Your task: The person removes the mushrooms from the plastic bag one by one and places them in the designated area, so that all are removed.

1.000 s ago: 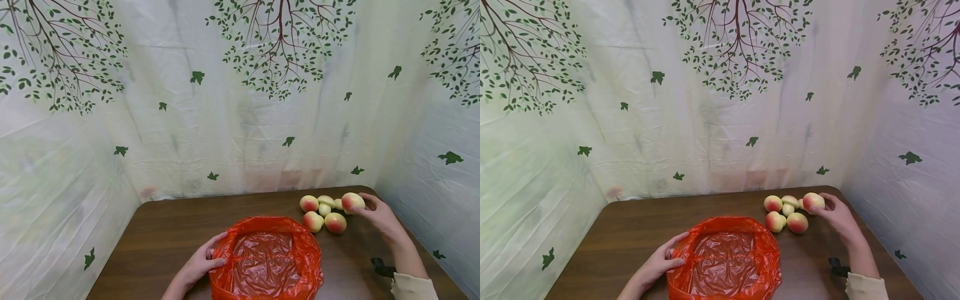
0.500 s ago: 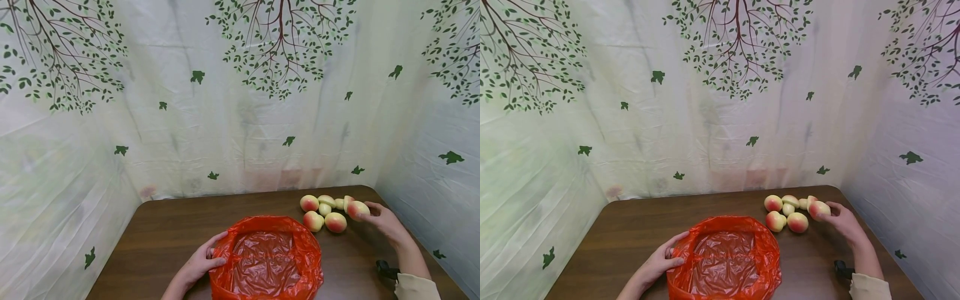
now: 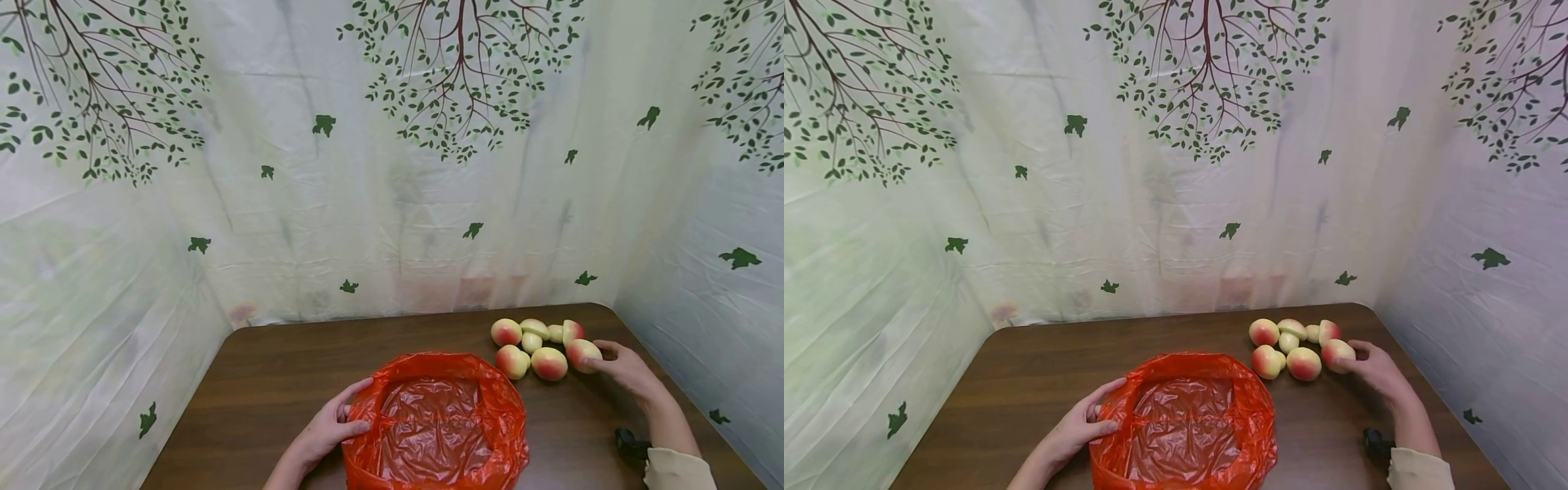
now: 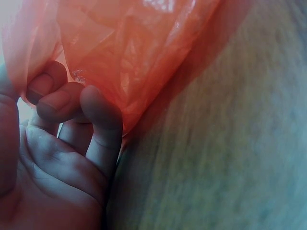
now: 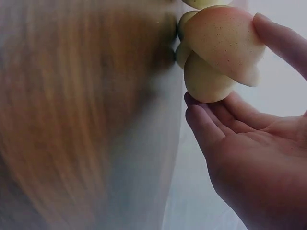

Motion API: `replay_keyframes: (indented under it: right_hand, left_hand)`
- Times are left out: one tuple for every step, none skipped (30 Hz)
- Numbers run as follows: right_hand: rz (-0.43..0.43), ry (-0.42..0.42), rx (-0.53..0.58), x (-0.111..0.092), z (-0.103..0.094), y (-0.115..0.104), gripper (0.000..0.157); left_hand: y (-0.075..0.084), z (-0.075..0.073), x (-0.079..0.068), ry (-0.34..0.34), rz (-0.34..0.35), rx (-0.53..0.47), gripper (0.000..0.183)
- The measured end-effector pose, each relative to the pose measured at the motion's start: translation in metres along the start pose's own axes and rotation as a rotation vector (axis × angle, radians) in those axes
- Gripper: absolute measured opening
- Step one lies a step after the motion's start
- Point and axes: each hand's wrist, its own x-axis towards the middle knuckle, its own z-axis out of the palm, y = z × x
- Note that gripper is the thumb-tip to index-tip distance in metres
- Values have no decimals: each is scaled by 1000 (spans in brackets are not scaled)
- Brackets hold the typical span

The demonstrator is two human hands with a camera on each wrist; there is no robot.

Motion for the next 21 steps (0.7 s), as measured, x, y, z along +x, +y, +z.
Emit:
replay_keyframes:
  right_hand:
    - [6, -4, 3, 0, 0, 0, 86]
    - [14, -11, 7, 0, 1, 0, 87]
    - [23, -19, 14, 0, 1, 0, 88]
    - [30, -23, 18, 0, 2, 0, 89]
    - [33, -23, 21, 0, 2, 1, 89]
    - [34, -22, 21, -1, 3, 1, 89]
    - [32, -21, 23, -1, 4, 2, 88]
    - [31, -19, 22, 0, 4, 2, 88]
    - [29, -17, 23, 0, 5, 3, 88]
    - [26, -16, 24, 0, 6, 4, 88]
    - [25, -15, 22, 1, 6, 5, 88]
    - [26, -15, 22, 2, 6, 5, 88]
    - [25, -14, 20, 2, 7, 6, 89]
    - [26, -14, 21, 3, 7, 7, 89]
    - [27, -15, 24, 3, 7, 8, 90]
    - [28, -15, 25, 4, 7, 8, 90]
    - [29, -13, 27, 4, 8, 9, 91]
    - [32, -14, 30, 5, 8, 9, 91]
    - [35, -15, 34, 5, 7, 9, 92]
    - [37, -17, 37, 6, 7, 10, 93]
    - [37, -19, 39, 6, 7, 10, 94]
  left_hand:
    - [0, 0, 0, 0, 1, 0, 81]
    - [0, 0, 0, -1, 3, -1, 81]
    - [0, 0, 0, 0, 2, -1, 82]
    - [0, 1, 0, 0, 2, -2, 82]
    - [0, 1, -1, 0, 0, -4, 82]
    - [1, 2, -1, 1, -2, -5, 82]
    - [1, 2, -1, 3, -5, -6, 82]
    - [1, 3, -1, 5, -8, -6, 82]
    - [1, 3, -1, 6, -11, -6, 82]
    - [1, 3, -1, 8, -12, -6, 82]
    - [1, 3, -1, 9, -13, -6, 82]
    - [1, 3, -1, 10, -13, -6, 82]
    - [1, 3, -1, 11, -12, -5, 81]
    - [1, 3, -1, 11, -11, -6, 81]
    - [2, 3, -1, 12, -12, -6, 82]
    - [2, 2, -1, 13, -11, -4, 81]
    - [2, 2, -1, 13, -12, -5, 81]
    - [2, 2, -1, 13, -12, -4, 82]
    - [2, 2, -2, 13, -12, -4, 82]
    - [2, 2, -2, 13, -13, -5, 82]
    - [2, 2, -2, 12, -13, -5, 82]
